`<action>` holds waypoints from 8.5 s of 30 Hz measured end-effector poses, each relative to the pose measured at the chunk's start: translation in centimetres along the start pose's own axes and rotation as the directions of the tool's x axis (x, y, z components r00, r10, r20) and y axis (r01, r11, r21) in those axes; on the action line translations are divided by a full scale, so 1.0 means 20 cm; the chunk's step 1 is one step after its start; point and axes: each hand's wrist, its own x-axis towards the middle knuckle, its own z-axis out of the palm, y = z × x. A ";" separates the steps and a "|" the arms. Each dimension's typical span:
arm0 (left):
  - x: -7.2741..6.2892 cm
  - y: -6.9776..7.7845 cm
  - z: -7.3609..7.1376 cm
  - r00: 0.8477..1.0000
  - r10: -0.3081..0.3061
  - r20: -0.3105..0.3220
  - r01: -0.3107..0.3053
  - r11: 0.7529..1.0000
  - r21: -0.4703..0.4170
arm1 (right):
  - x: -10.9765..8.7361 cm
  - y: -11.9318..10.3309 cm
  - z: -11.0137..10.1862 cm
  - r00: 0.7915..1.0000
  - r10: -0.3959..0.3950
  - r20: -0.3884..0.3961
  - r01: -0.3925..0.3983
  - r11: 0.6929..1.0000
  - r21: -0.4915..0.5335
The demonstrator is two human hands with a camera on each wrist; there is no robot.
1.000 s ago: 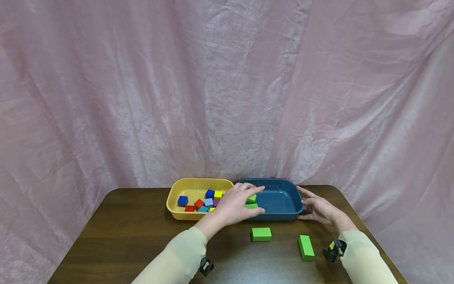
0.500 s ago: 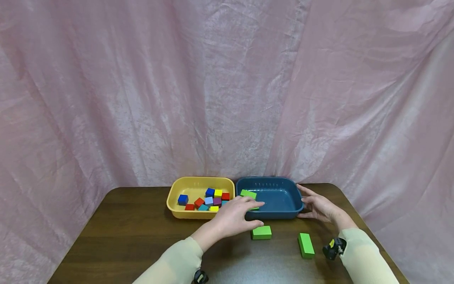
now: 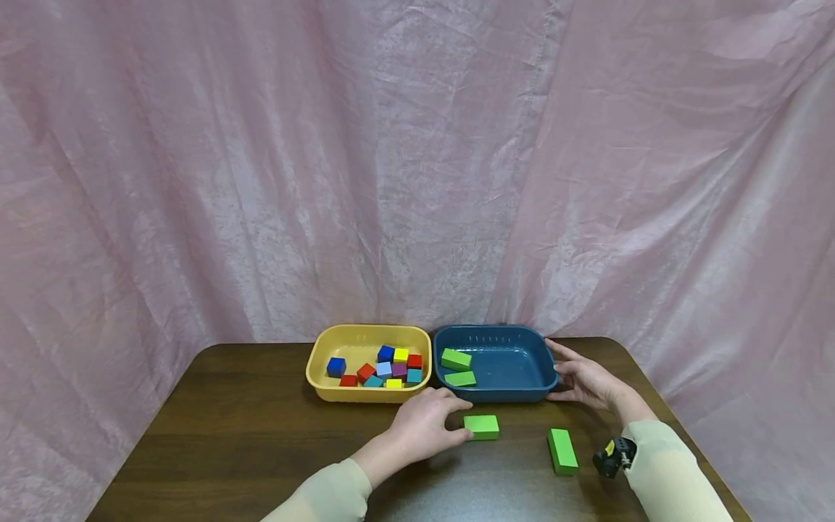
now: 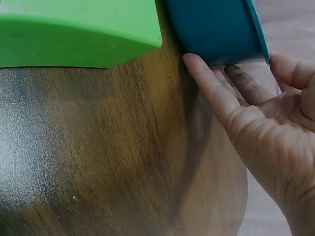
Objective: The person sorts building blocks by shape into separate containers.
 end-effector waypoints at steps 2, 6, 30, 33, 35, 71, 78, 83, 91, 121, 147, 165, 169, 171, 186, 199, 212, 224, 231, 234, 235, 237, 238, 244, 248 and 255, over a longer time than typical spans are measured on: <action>-0.01 -0.01 0.03 1.000 -0.021 -0.001 0.021 1.000 -0.006 | 0.00 0.00 0.00 1.000 0.000 0.003 0.000 1.000 0.002; -0.01 -0.02 0.09 0.999 -0.043 -0.016 0.044 0.999 0.005 | 0.00 0.00 0.00 1.000 0.000 0.006 0.000 1.000 0.012; 0.07 -0.01 0.22 0.995 -0.091 -0.034 0.093 0.992 0.082 | 0.00 0.00 0.00 1.000 0.012 -0.016 -0.011 1.000 0.028; 0.08 -0.01 0.23 0.995 -0.090 -0.033 0.093 0.992 0.080 | 0.00 0.00 0.00 1.000 0.017 -0.020 -0.016 0.999 0.028; 0.08 -0.01 0.23 0.995 -0.095 -0.031 0.097 0.992 0.078 | 0.00 0.00 0.00 1.000 0.019 -0.022 -0.018 0.999 0.030; 0.06 0.09 0.17 0.999 -0.044 -0.031 0.043 0.999 -0.027 | -0.01 0.00 0.00 1.000 -0.003 0.002 0.003 1.000 0.013; 0.06 0.11 0.14 0.998 -0.034 -0.053 0.031 0.998 -0.049 | -0.01 0.01 0.00 1.000 0.001 -0.001 -0.001 1.000 0.004; 0.07 0.11 0.10 0.995 -0.024 -0.092 0.020 0.999 -0.049 | 0.00 0.01 -0.01 1.000 0.000 -0.010 0.000 1.000 0.013; 0.09 0.13 0.02 0.989 -0.011 -0.147 0.006 0.999 -0.035 | 0.00 0.00 0.00 1.000 -0.003 -0.005 0.003 1.000 0.010; 0.21 0.06 -0.19 0.969 -0.133 -0.209 0.114 0.988 -0.100 | -0.01 0.00 0.00 1.000 -0.006 -0.010 0.006 1.000 0.022; 0.32 -0.06 -0.15 0.962 -0.220 -0.161 0.213 0.975 -0.062 | -0.01 0.00 -0.01 1.000 -0.007 -0.012 0.007 1.000 0.016; 0.36 -0.06 -0.11 0.962 -0.232 -0.142 0.229 0.973 -0.039 | -0.01 0.00 0.00 1.000 0.002 -0.010 -0.002 1.000 0.027; 0.36 -0.05 -0.10 0.961 -0.240 -0.136 0.236 0.971 -0.045 | 0.00 0.00 0.00 1.000 0.000 -0.007 0.000 1.000 0.028; 0.36 -0.05 -0.10 0.960 -0.246 -0.131 0.241 0.969 -0.054 | 0.00 0.00 0.00 1.000 0.001 -0.005 -0.001 1.000 0.024; 0.34 -0.06 -0.11 0.959 -0.251 -0.130 0.242 0.967 -0.081 | -0.01 0.00 0.00 1.000 0.002 0.009 -0.002 1.000 0.015; 0.33 -0.01 -0.13 0.963 -0.216 -0.163 0.198 0.973 -0.116 | -0.01 0.00 0.00 1.000 0.001 -0.017 -0.001 1.000 0.030; 0.31 0.05 -0.16 0.974 -0.133 -0.182 0.109 0.985 -0.133 | -0.01 -0.01 0.00 1.000 -0.001 -0.018 0.001 1.000 0.024; 0.28 0.16 -0.17 0.983 -0.010 -0.185 -0.014 0.992 -0.129 | -0.01 0.00 0.00 1.000 0.005 -0.018 -0.005 1.000 0.029; 0.27 0.24 -0.16 0.984 0.071 -0.166 -0.089 0.990 -0.106 | 0.00 0.00 0.00 1.000 0.010 -0.010 -0.009 1.000 0.013; 0.26 0.26 -0.14 0.985 0.097 -0.145 -0.113 0.988 -0.103 | 0.00 -0.01 0.00 1.000 0.011 -0.013 -0.011 1.000 0.009; 0.26 0.27 -0.13 0.985 0.105 -0.137 -0.119 0.988 -0.098 | 0.00 -0.01 0.00 1.000 0.012 -0.013 -0.012 1.000 0.010; 0.26 0.28 -0.11 0.985 0.120 -0.122 -0.131 0.988 -0.086 | 0.00 -0.01 -0.01 1.000 0.010 -0.012 -0.010 1.000 0.011; 0.26 0.29 -0.10 0.985 0.126 -0.115 -0.136 0.987 -0.083 | 0.00 -0.01 0.00 1.000 0.010 -0.014 -0.010 1.000 0.012; 0.25 0.31 -0.04 0.987 0.140 -0.084 -0.145 0.988 -0.056 | 0.00 -0.01 0.00 1.000 0.004 -0.012 -0.004 1.000 0.003; 0.25 0.32 -0.01 0.987 0.145 -0.061 -0.148 0.988 -0.048 | 0.00 -0.01 0.00 1.000 0.006 -0.015 -0.006 1.000 -0.004; 0.23 0.34 0.07 0.987 0.157 -0.019 -0.158 0.987 -0.017 | 0.00 -0.01 0.00 1.000 0.006 -0.023 -0.007 1.000 -0.014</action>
